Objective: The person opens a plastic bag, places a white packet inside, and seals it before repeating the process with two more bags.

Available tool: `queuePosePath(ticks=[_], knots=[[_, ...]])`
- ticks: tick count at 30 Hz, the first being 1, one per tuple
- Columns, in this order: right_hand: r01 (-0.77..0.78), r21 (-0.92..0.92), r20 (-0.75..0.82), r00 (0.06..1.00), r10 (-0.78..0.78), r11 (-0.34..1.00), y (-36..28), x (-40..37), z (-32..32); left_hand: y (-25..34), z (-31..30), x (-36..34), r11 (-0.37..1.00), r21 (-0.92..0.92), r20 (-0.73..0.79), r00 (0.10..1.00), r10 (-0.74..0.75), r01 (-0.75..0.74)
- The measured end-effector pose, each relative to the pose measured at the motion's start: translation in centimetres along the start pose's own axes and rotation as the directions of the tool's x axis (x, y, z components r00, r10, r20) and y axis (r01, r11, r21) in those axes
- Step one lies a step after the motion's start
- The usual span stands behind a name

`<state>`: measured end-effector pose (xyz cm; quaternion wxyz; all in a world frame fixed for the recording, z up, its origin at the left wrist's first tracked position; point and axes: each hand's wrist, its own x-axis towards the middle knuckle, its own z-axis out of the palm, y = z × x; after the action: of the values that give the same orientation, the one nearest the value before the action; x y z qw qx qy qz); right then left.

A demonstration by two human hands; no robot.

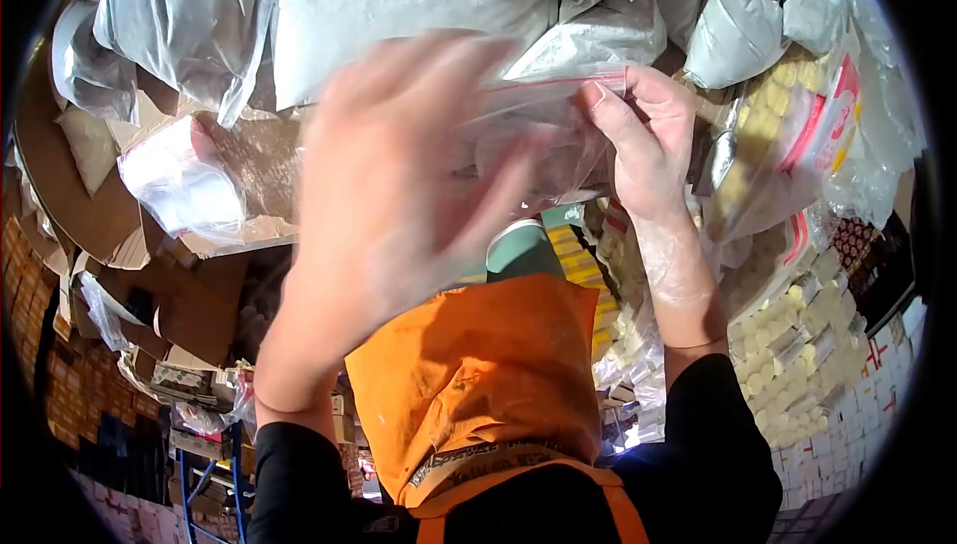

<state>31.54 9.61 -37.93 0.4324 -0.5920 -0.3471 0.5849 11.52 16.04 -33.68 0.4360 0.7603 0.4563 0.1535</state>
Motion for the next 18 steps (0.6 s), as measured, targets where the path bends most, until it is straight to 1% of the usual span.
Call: queuePosePath(ticks=[1, 2, 3, 4, 5, 6, 8, 9, 10, 12, 13, 14, 16, 18], knots=[[0.033, -0.044, -0.033, 0.999, -0.035, 0.998, 0.3, 0.0, 0.0, 0.4, 0.9, 1.0, 1.0, -0.021, 0.105, 0.995, 0.001, 0.001], [0.035, -0.054, -0.034, 0.999, -0.037, 0.998, 0.1, 0.0, 0.1, 0.3, 1.6, 2.0, 0.999, -0.046, 0.21, 0.978, 0.005, 0.005], [0.029, -0.044, -0.045, 0.998, -0.031, 0.999, -0.1, 0.1, 0.0, -0.1, 2.0, 2.6, 0.998, -0.055, 0.204, 0.979, 0.012, -0.001], [0.022, -0.034, -0.059, 0.998, -0.024, 0.999, -0.3, 0.1, -0.2, -0.5, 2.5, 3.1, 0.988, -0.15, 0.233, 0.972, 0.003, 0.033], [0.034, -0.211, 0.03, 0.999, -0.028, 0.977, -0.4, 0.1, -1.3, -0.8, 2.8, 3.3, 0.968, -0.24, 0.265, 0.964, -0.005, 0.071], [0.03, -0.218, 0.026, 0.999, -0.025, 0.975, -1.0, 0.2, -1.6, -0.9, 3.0, 3.4, 0.966, -0.248, 0.266, 0.964, -0.001, 0.069], [0.158, -0.484, 0.188, 0.979, -0.074, 0.86, -2.8, 0.6, -1.9, -1.0, 2.9, 3.4, 0.882, -0.436, 0.268, 0.961, -0.062, 0.178], [0.186, -0.539, 0.227, 0.971, -0.071, 0.821, -3.3, 0.9, -1.9, -0.7, 2.4, 3.9, 0.897, -0.385, 0.347, 0.935, -0.077, 0.217], [0.187, -0.544, 0.226, 0.971, -0.072, 0.818, -3.4, 1.2, -2.2, -0.6, 2.5, 3.9, 0.897, -0.389, 0.345, 0.936, -0.072, 0.213], [0.353, -0.566, 0.435, 0.895, -0.093, 0.745, -3.8, 1.8, -2.9, -0.3, 2.7, 4.0, 0.935, -0.346, 0.336, 0.941, 0.046, 0.078], [0.372, -0.528, 0.46, 0.881, -0.111, 0.763, -3.7, 2.0, -3.2, -0.6, 3.3, 3.7, 0.942, -0.334, 0.237, 0.964, 0.121, -0.036], [0.412, -0.508, 0.485, 0.863, -0.144, 0.756, -3.4, 2.2, -3.4, -0.4, 3.2, 3.8, 0.948, -0.298, 0.233, 0.955, 0.185, -0.111], [0.447, -0.451, 0.49, 0.847, -0.205, 0.772, -2.4, 2.2, -3.6, 0.4, 2.9, 3.2, 0.984, -0.101, 0.27, 0.948, 0.168, -0.146], [0.448, -0.447, 0.473, 0.853, -0.22, 0.774, -2.1, 2.0, -3.4, 0.6, 2.6, 2.5, 0.984, 0.0, 0.238, 0.955, 0.176, -0.181]])
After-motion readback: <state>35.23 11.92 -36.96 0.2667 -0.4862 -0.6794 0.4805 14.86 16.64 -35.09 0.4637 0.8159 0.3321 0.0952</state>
